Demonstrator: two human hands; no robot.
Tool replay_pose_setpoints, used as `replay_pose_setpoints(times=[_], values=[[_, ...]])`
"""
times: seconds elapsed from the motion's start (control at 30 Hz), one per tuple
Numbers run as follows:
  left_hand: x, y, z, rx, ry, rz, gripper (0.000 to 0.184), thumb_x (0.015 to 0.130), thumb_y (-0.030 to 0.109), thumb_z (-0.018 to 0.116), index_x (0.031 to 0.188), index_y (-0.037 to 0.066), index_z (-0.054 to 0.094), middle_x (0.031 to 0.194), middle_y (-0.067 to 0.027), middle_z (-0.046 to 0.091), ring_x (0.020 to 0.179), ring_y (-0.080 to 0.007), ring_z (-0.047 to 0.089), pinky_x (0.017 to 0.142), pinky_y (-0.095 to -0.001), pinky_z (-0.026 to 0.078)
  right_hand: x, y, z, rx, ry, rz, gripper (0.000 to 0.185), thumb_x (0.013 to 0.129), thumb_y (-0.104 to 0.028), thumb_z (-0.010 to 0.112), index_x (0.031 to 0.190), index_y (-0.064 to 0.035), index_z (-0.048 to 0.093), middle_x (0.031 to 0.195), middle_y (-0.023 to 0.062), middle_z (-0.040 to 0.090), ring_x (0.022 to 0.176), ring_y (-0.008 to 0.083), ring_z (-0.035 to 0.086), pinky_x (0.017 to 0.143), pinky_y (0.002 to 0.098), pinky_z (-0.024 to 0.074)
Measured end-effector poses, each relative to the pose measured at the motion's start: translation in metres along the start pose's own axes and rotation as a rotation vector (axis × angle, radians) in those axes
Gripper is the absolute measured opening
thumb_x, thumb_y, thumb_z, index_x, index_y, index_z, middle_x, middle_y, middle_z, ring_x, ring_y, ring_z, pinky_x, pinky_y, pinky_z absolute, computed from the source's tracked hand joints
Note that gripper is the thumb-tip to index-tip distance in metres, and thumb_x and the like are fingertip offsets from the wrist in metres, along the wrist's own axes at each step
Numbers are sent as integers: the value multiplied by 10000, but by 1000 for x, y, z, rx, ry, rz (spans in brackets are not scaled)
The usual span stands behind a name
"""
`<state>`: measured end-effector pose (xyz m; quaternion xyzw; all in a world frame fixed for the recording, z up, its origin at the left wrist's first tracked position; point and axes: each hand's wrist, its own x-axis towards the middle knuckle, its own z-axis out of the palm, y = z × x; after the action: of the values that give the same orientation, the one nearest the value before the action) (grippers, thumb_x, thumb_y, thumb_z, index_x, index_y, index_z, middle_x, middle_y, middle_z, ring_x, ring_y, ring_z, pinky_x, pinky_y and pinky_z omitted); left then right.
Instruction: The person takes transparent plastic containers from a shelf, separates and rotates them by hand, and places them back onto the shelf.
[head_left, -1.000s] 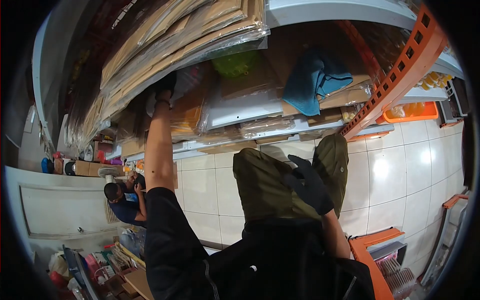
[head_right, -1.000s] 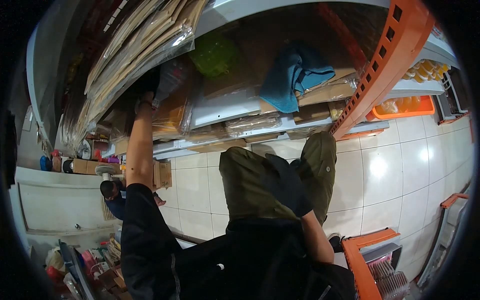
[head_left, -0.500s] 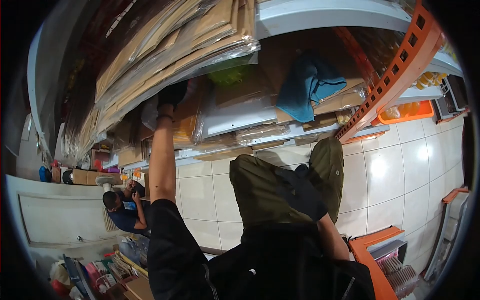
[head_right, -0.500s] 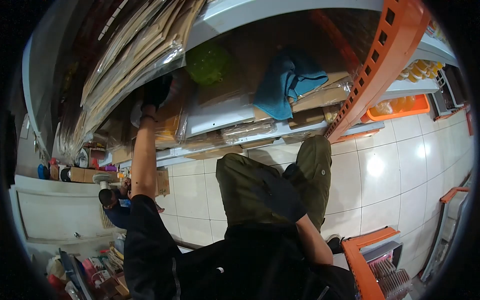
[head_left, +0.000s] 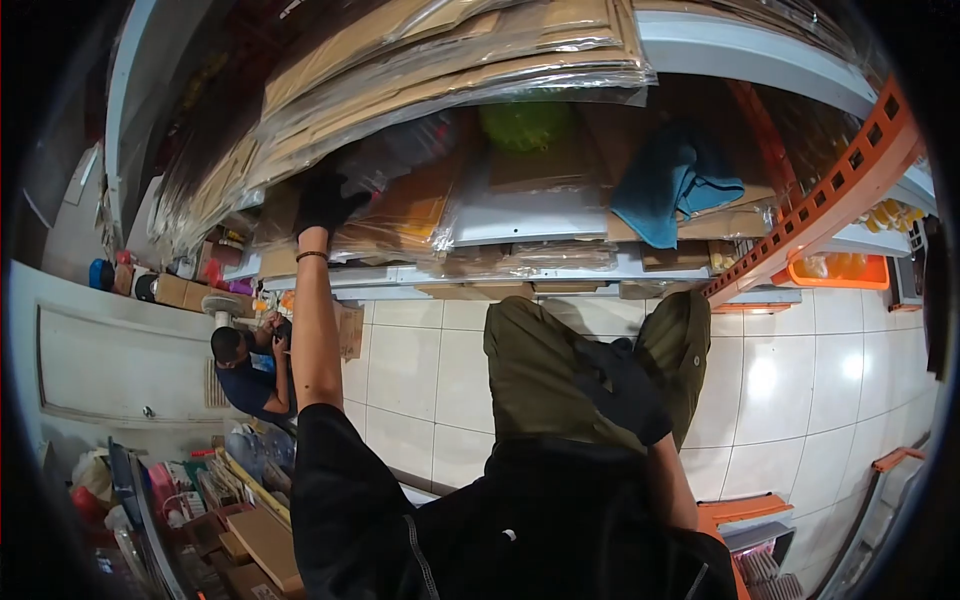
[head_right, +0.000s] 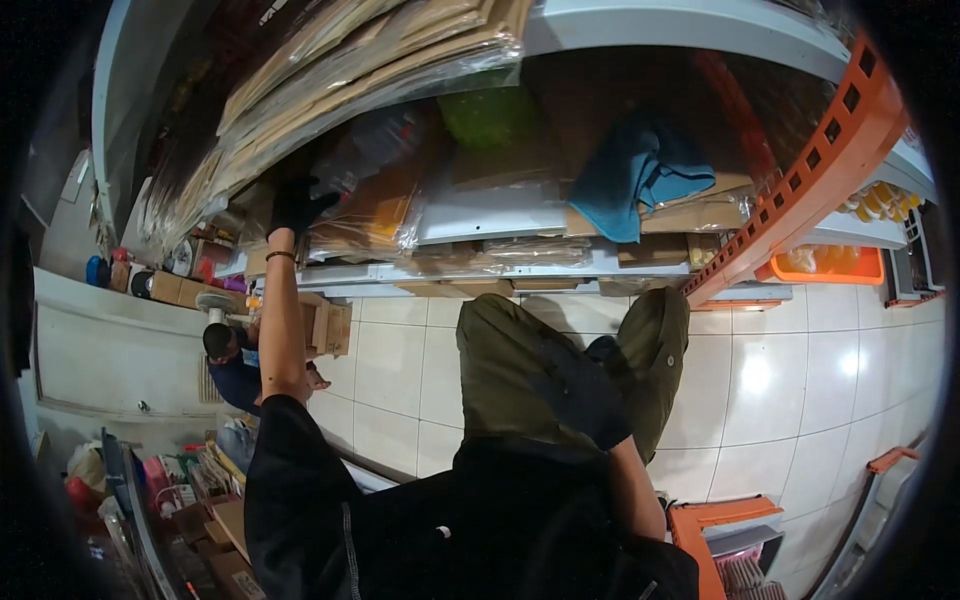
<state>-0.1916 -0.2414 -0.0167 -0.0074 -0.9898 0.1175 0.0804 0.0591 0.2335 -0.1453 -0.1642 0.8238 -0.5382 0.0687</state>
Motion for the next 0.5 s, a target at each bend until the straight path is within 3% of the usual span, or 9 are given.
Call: replay_pose_setpoints(times=[0.03, 0.13, 0.23, 0.33, 0.43, 0.5], values=[[-1, -8, 4, 4, -54, 1, 667, 684, 549, 706, 1152, 81, 625, 1249, -159, 551, 1176, -311, 494, 1005, -404, 385, 2, 0, 3, -17, 19, -46, 444, 852, -296, 629, 1214, -52, 550, 1008, 196, 633, 779, 332, 625, 716, 409, 495], [-11, -8, 11, -4, 54, 52, 699, 665, 554, 714, 1173, 86, 613, 1327, -168, 482, 1223, -329, 445, 1029, -419, 363, 2, -6, 5, -80, -50, -11, 439, 853, -306, 627, 1205, -54, 557, 1024, 189, 634, 812, 340, 622, 734, 413, 491], [-12, 4, 5, -43, 46, 41, 773, 618, 571, 740, 1211, 99, 588, 1377, -187, 417, 1254, -339, 409, 1043, -428, 348, -5, -5, 10, -102, -56, -50, 444, 841, -211, 657, 1245, -70, 539, 856, 90, 592, 702, 206, 547, 657, 322, 459], [-3, 8, 9, 12, -23, -46, 867, 578, 590, 756, 1241, 70, 555, 1364, -212, 425, 1249, -342, 416, 1050, -420, 342, -10, -1, 17, -127, 4, -116, 431, 846, -234, 658, 1229, -68, 550, 838, 89, 585, 675, 205, 546, 642, 321, 461], [-2, 14, 8, -219, -66, -96, 872, 597, 566, 767, 1235, 17, 540, 1330, -216, 463, 1244, -348, 423, 1039, -418, 353, -13, -17, 10, -96, -62, -5, 401, 863, -310, 616, 1192, -83, 582, 1152, 149, 605, 1021, 323, 584, 857, 390, 480], [-3, 15, 16, -429, 88, -127, 839, 621, 524, 777, 1221, -12, 541, 1300, -213, 495, 1225, -341, 448, 1029, -406, 361, -14, -10, 13, -100, 2, -109, 406, 856, -276, 642, 1198, -68, 571, 932, 100, 592, 824, 238, 566, 724, 340, 470]])
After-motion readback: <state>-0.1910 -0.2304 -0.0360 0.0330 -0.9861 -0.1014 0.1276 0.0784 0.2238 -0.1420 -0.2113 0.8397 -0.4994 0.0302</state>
